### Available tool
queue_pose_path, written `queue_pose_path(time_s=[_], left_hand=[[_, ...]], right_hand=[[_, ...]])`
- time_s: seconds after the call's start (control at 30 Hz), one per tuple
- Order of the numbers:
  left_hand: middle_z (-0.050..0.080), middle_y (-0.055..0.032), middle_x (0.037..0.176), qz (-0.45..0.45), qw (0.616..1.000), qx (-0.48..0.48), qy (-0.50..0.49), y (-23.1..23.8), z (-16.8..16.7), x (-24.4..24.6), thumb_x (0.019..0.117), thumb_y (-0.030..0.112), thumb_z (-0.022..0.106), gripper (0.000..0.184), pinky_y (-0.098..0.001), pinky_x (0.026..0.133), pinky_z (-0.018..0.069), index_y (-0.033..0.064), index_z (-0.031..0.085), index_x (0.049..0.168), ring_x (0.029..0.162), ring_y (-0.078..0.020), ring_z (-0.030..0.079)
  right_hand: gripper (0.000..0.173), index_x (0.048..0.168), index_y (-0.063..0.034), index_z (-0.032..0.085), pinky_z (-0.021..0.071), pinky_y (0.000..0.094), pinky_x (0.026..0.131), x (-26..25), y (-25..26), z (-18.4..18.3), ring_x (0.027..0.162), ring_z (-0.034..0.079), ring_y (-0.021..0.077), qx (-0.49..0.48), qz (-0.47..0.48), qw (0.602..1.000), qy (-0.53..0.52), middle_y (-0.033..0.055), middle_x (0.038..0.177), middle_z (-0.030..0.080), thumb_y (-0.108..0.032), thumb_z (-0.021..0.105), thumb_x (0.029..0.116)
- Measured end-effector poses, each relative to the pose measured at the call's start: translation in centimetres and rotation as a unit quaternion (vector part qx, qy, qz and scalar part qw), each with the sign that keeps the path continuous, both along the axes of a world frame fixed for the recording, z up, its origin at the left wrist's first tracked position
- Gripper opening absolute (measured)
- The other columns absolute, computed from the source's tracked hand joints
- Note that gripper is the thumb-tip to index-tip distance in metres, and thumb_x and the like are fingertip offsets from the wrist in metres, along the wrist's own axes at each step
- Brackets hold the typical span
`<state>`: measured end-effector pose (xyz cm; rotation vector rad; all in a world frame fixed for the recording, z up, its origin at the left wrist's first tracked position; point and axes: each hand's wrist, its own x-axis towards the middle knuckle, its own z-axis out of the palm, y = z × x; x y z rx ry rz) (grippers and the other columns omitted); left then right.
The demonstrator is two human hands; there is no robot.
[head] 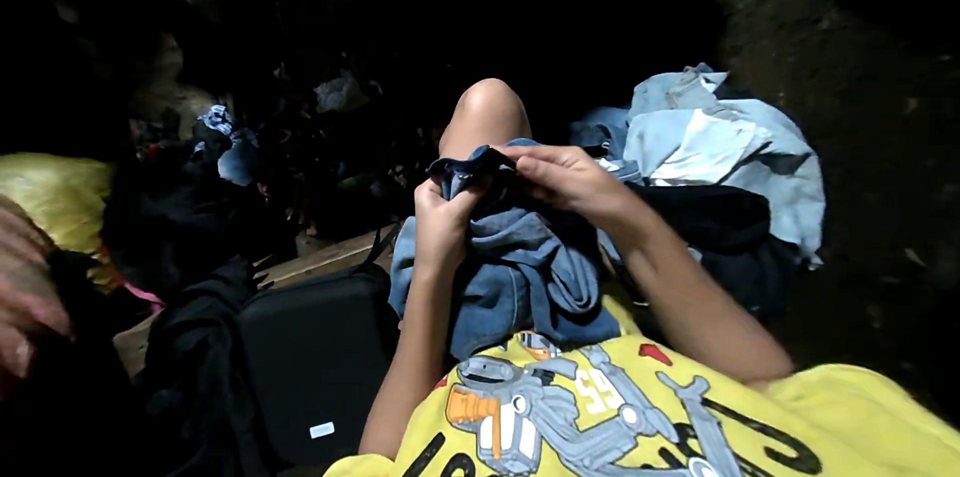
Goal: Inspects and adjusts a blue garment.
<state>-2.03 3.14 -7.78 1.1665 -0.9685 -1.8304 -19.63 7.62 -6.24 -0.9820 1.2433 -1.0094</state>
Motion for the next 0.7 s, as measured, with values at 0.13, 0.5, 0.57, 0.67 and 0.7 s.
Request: queue_pose_path(time_s=[0.13,0.5,0.57,0.67,0.7], left_hand=[[0.071,0.0037,0.078,0.007,1.0,0.002,0.004,-0.1,-0.1,-0.3,0.0872,-0.002,0.068,0.014,-0.0205,0.063,0.057,0.0116,0.069,0.091,0.068,-0.0021,0.066],[0.071,0.0041,0.081,0.023,0.999,0.028,-0.012,-0.1,0.6,-0.4,0.091,-0.006,0.064,0.017,-0.0211,0.066,0.058,0.0108,0.067,0.094,0.072,-0.002,0.067],[0.071,0.0033,0.081,0.032,0.999,0.032,-0.015,0.1,0.8,-0.6,0.0888,-0.008,0.066,0.019,-0.0212,0.066,0.0583,0.0103,0.067,0.093,0.072,-0.0025,0.068],[0.073,0.0022,0.083,0.035,0.999,0.022,-0.014,0.5,0.9,-1.0,0.0865,-0.009,0.07,0.019,-0.0223,0.071,0.0596,0.008,0.069,0.095,0.075,-0.0037,0.069],[0.073,0.0026,0.084,0.032,0.999,0.019,-0.017,0.5,0.9,-1.0,0.0866,-0.008,0.07,0.019,-0.0225,0.072,0.0598,0.008,0.069,0.097,0.076,-0.0036,0.069]], right_hand=[[0.032,0.131,-0.0131,0.068,0.0285,0.0116,0.041,-1.2,-1.3,0.8,0.046,0.035,-0.0052,0.04,0.049,0.997,-0.044,-0.0084,0.072,0.061,-0.019,0.047,0.1079],[0.052,0.153,-0.0134,0.048,0.0562,0.0508,0.081,2.4,2.0,-0.4,0.1,0.071,0.0257,-0.08,-0.021,0.933,0.349,0.0109,0.122,0.071,-0.036,0.047,0.1066],[0.051,0.152,-0.0128,0.05,0.0563,0.0513,0.076,2.9,2.4,-1.0,0.096,0.071,0.0276,-0.088,-0.042,0.924,0.37,0.0118,0.121,0.071,-0.036,0.046,0.1069],[0.045,0.148,-0.0102,0.054,0.0564,0.0434,0.074,3.4,2.0,-1.7,0.091,0.07,0.0221,-0.116,-0.077,0.925,0.354,0.0119,0.12,0.071,-0.029,0.048,0.1074],[0.043,0.146,-0.0083,0.056,0.0567,0.0389,0.082,3.4,1.7,-1.8,0.098,0.07,0.0185,-0.125,-0.086,0.932,0.33,0.0117,0.125,0.07,-0.025,0.049,0.1075]])
